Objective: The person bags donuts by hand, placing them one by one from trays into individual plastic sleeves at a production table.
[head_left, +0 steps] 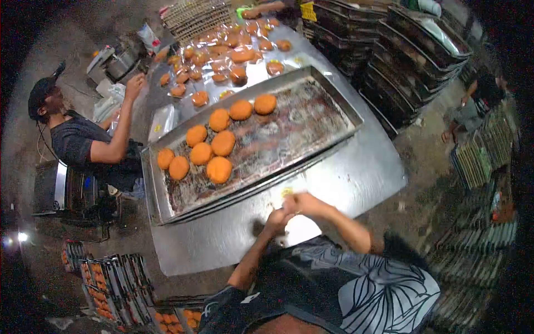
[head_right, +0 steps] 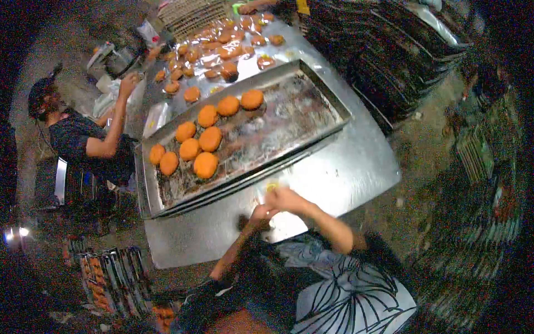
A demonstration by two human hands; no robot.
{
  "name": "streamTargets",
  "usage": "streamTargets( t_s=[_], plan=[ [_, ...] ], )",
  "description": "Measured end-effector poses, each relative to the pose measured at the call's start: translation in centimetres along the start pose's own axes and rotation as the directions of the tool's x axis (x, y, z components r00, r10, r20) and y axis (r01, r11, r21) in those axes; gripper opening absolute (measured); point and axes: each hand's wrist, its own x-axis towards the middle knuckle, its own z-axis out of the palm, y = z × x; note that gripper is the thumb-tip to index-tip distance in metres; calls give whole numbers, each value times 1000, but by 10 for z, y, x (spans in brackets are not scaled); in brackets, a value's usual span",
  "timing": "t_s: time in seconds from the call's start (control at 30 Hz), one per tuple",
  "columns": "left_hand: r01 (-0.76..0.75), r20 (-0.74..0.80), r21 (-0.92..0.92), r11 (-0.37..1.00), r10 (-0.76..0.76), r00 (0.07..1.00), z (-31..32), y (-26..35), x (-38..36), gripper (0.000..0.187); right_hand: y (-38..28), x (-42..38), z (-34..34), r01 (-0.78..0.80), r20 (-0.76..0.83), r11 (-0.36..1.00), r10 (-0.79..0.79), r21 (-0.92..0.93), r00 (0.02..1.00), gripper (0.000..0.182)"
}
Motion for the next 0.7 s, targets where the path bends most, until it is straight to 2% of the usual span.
streamTargets(
  t_s=[0.03, 0.07, 0.1, 0.13, 0.17, 0.2, 0.23, 0.27, 0.3, 0.33, 0.37, 0.4, 0.43, 0.47, 0.5, 0.53, 0.57, 0.6, 0.63, 0.67, 0.7],
  plan=[
    [-46, 1, -158, 986, 46, 999, -8, -10, 2, 26, 11, -28, 6, -150, 219, 988, 138, 36, 966, 29],
    [124, 10, -491, 862, -136, 991, -14, 2, -4, 33, 32, -45, 17, -4, 253, 986, -38, 165, 967, 25],
    [158, 48, -635, 756, -166, 985, -9, -1, -1, 33, 31, -53, 24, -20, 154, 994, 4, 105, 988, 25],
    [201, 99, -761, 617, -195, 976, -1, -3, 0, 33, 1, -56, 22, -173, -13, 985, 173, 3, 985, 28],
    [191, 70, -586, 788, -186, 980, -6, 13, 2, 32, 12, -55, 27, -145, -52, 980, 154, 139, 987, 31],
    [218, 151, -598, 771, -159, 976, -17, 20, 2, 28, 24, -50, 31, -103, -100, 958, 133, 267, 986, 34],
    [227, 113, -708, 669, -209, 971, -20, 27, 1, 24, 20, -53, 28, -161, -107, 974, 180, 159, 978, 33],
    [221, 82, -804, 552, -264, 961, -19, 32, -1, 20, 24, -58, 31, -173, -93, 973, 189, 155, 978, 33],
    [130, -70, -627, 768, -221, 973, -8, 22, -2, 16, 31, -63, 35, -127, -249, 989, 104, -79, 963, 32],
    [135, -70, -638, 758, -232, 970, -12, 36, -3, 16, 34, -67, 39, -108, -374, 944, -18, -313, 927, 30],
    [230, -2, -556, 799, -278, 961, -23, 62, -5, 17, 32, -68, 45, -160, -456, 936, -1, -315, 890, 26],
    [315, 56, -464, 828, -327, 943, -27, 77, -6, 19, 30, -66, 44, -159, -438, 932, 0, -326, 899, 26],
    [208, -101, -592, 778, -329, 939, -22, 74, -8, 16, 27, -60, 42, -301, -303, 953, 299, 43, 905, 25],
    [57, -356, -459, 887, -242, 902, -20, 67, -5, 16, 16, -51, 36, -347, -134, 870, 413, 349, 901, 25],
    [-52, -466, -361, 931, -132, 875, -17, 61, -8, 15, 5, -41, 30, -431, 40, 680, 509, 594, 860, 27],
    [-151, -557, -249, 957, -14, 830, -26, 70, -13, 13, 23, -15, 34, -367, 283, 95, 468, 926, 837, 27],
    [-110, -513, -364, 925, -100, 852, -46, 105, -23, 12, -42, -12, 9, -323, 339, -111, 431, 940, 836, 27],
    [-208, -549, -232, 950, 49, 834, -52, 103, -29, 14, -48, 5, 12, -203, 145, 144, 338, 969, 930, 35],
    [-210, -705, -187, 960, 18, 709, -61, 100, -29, 16, -53, 22, 15, -30, -57, 365, 227, 931, 972, 43],
    [-201, -834, -141, 969, -7, 552, -73, 98, -24, 19, -81, 32, 22, 138, -163, 218, 103, 966, 981, 52],
    [-466, -842, -531, 708, -382, 381, -91, 101, -14, 18, -96, 41, 34, 161, -163, -24, -87, 987, 983, 56]
  ],
)
